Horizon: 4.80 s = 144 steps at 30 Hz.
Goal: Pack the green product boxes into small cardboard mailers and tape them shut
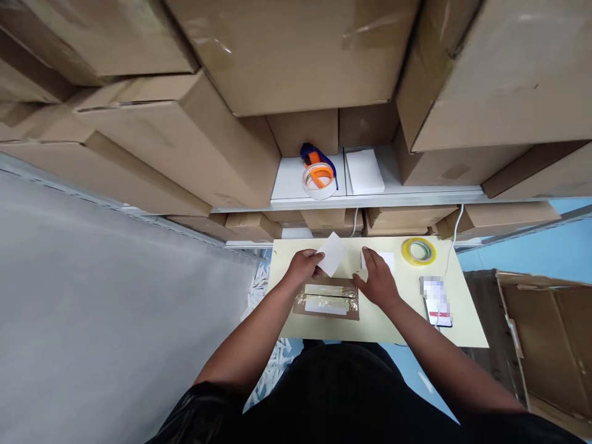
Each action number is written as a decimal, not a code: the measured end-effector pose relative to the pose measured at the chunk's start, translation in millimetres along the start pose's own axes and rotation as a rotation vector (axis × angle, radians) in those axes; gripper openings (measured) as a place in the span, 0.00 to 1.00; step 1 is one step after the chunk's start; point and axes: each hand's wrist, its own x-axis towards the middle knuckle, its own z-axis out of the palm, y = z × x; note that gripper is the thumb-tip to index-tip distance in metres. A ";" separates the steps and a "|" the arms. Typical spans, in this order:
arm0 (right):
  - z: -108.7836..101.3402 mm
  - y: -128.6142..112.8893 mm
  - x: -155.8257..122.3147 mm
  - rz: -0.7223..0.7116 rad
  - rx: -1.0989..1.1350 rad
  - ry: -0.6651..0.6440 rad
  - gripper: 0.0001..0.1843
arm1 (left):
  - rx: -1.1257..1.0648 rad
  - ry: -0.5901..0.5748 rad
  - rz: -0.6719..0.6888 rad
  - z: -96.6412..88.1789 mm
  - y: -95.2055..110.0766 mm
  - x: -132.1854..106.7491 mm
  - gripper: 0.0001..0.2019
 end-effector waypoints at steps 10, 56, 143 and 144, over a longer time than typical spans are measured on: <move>-53.3 -150.6 -10.6 0.467 0.856 0.123 0.13 | -0.179 -0.372 0.506 -48.2 13.3 -124.6 0.27; -103.1 -250.3 -66.7 0.702 1.362 0.066 0.15 | -0.095 -0.376 0.584 -72.7 -22.6 -195.1 0.08; -52.5 -245.7 -26.7 0.610 1.041 0.040 0.09 | 0.717 0.436 0.018 -283.8 -248.0 -141.0 0.12; -51.5 -244.7 -28.2 0.629 1.047 0.043 0.09 | 0.797 0.450 -0.034 -293.6 -252.6 -140.0 0.13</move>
